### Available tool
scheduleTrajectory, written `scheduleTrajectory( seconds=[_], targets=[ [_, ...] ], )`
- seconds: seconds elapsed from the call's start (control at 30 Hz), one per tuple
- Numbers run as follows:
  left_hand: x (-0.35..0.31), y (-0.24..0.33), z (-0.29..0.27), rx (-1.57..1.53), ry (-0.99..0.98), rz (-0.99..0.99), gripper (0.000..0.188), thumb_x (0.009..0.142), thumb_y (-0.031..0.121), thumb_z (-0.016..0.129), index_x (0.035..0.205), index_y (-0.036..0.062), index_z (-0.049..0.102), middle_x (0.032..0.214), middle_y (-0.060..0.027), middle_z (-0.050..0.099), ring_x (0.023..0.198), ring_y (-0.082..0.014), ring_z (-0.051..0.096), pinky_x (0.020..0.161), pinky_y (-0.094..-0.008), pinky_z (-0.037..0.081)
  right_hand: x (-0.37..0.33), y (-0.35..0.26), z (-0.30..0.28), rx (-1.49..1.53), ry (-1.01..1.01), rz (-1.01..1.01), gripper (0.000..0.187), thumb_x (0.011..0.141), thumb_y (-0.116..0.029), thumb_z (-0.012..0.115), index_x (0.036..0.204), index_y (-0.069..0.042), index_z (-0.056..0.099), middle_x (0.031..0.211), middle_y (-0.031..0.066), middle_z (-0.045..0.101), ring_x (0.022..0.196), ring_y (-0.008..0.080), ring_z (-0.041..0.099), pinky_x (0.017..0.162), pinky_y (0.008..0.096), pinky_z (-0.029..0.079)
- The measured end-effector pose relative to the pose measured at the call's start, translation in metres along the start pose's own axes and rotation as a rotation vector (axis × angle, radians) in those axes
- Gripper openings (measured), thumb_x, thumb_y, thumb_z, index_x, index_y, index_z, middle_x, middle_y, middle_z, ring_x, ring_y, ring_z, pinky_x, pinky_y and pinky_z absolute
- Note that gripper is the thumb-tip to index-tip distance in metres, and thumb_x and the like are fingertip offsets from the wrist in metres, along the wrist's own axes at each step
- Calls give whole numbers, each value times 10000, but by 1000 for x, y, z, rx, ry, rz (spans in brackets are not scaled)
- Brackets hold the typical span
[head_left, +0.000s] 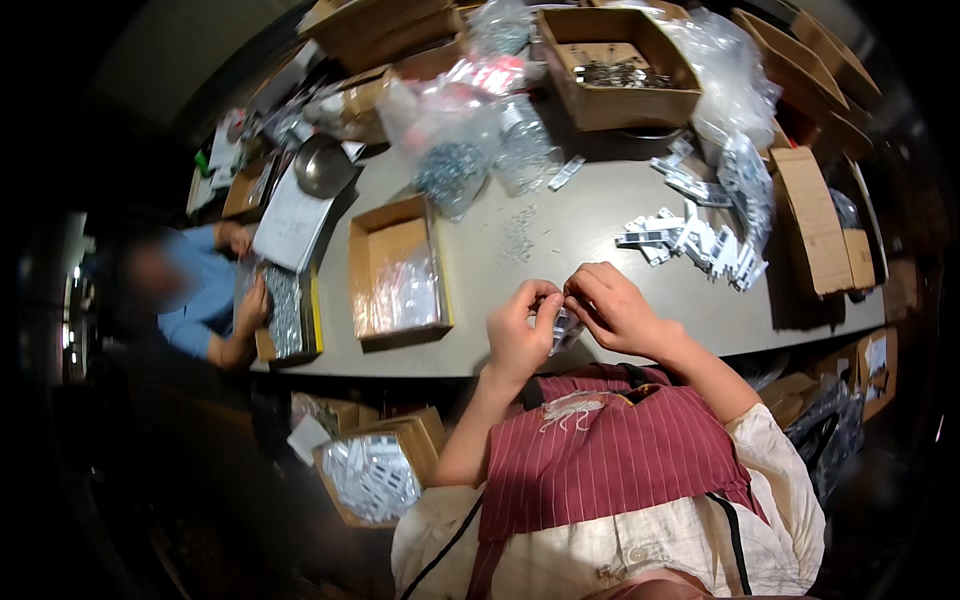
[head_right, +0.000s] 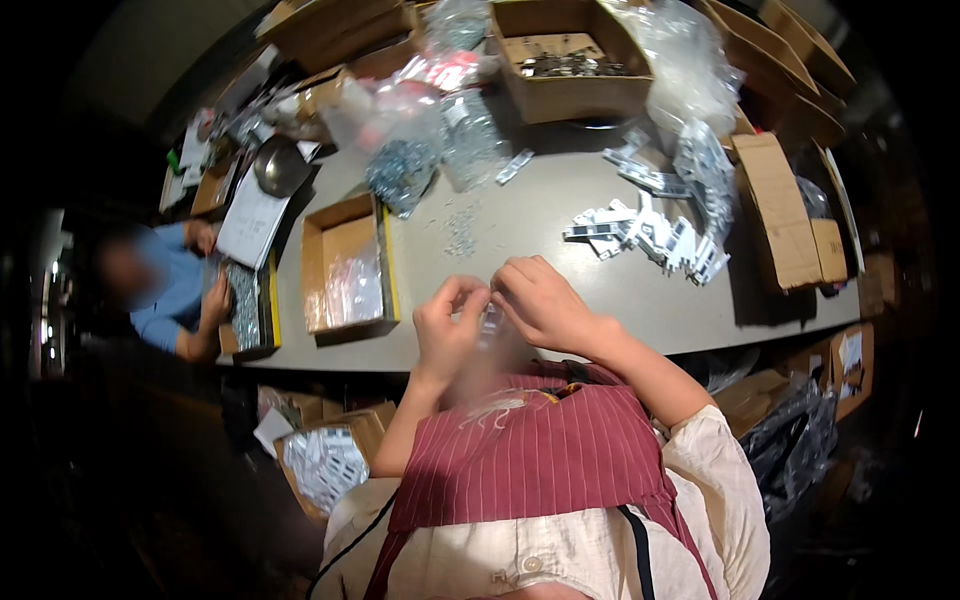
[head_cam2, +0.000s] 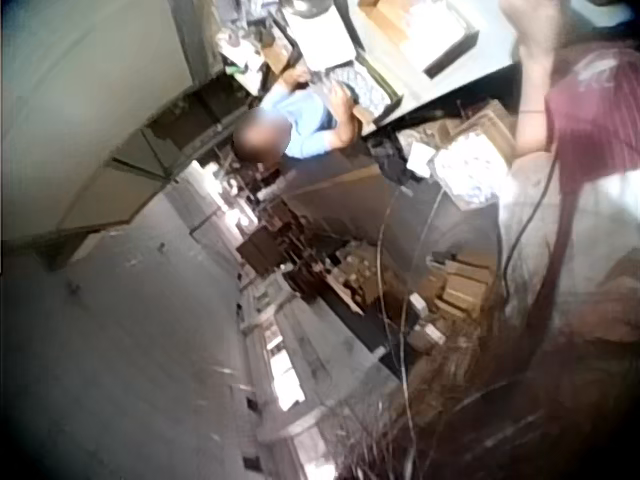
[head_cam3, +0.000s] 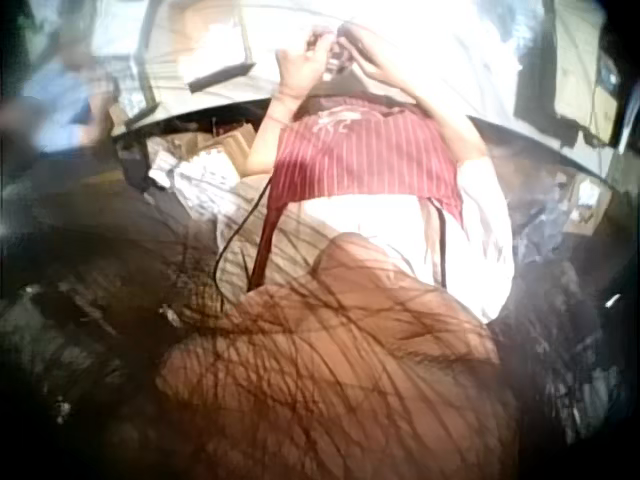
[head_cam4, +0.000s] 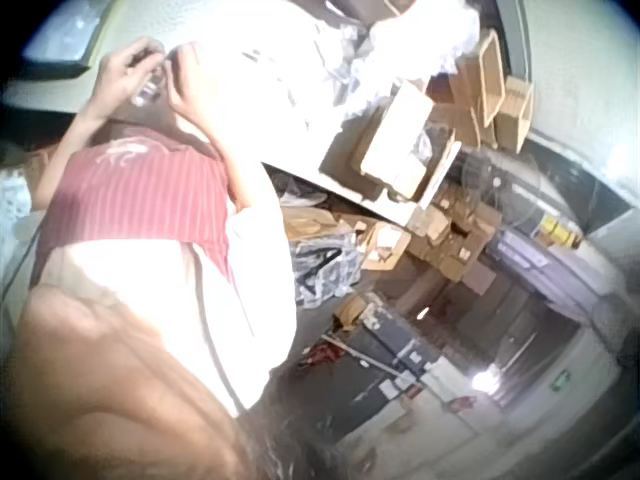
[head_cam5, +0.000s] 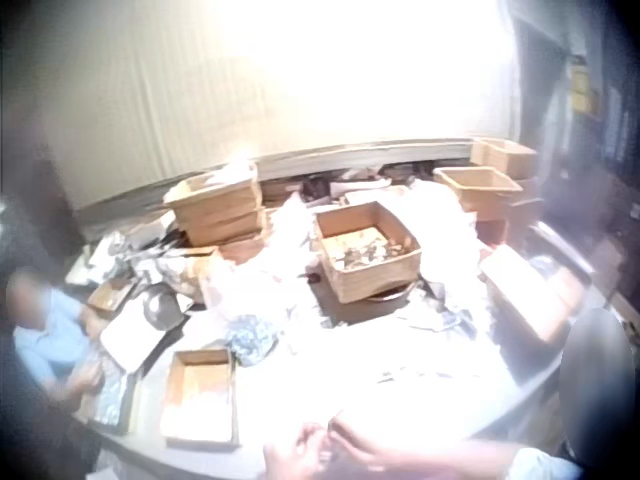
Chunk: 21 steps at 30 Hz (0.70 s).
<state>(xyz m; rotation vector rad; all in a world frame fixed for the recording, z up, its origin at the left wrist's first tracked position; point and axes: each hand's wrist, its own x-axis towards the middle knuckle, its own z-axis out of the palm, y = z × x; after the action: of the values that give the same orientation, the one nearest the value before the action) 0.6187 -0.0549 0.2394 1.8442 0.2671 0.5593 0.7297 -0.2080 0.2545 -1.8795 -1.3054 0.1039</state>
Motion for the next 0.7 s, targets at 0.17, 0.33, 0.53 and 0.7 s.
scheduleTrajectory(
  seconds=[0.17,0.33,0.53,0.7],
  targets=[
    [-17,-13,-52,-231,134,-251,136,985,82,677,1006,-52,680,857,-81,740,795,-128,715,714,-286,578,32,-12,13,107,-287,6,215,905,-205,662,960,-3,614,883,183,647,869,401,636,773,459,516],
    [-59,-36,-106,-506,312,-435,143,1010,119,655,1033,-21,674,889,-69,727,793,-113,688,689,-246,558,66,-27,47,390,-564,126,244,964,-221,707,963,11,632,805,64,632,736,124,586,662,315,494],
    [-131,-49,-148,-617,721,-523,163,1024,162,619,1043,9,669,963,-86,725,829,-175,704,709,-317,579,98,-27,124,679,-646,121,177,1034,-167,649,1004,7,636,897,33,665,847,123,646,788,299,527],
    [-265,-108,-228,-761,1284,-336,238,1047,166,616,1179,-31,613,1214,-146,672,1113,-280,659,930,-421,559,159,12,176,382,-374,-134,168,966,-122,670,1100,-23,644,995,151,690,900,286,720,772,378,557]
  ],
)
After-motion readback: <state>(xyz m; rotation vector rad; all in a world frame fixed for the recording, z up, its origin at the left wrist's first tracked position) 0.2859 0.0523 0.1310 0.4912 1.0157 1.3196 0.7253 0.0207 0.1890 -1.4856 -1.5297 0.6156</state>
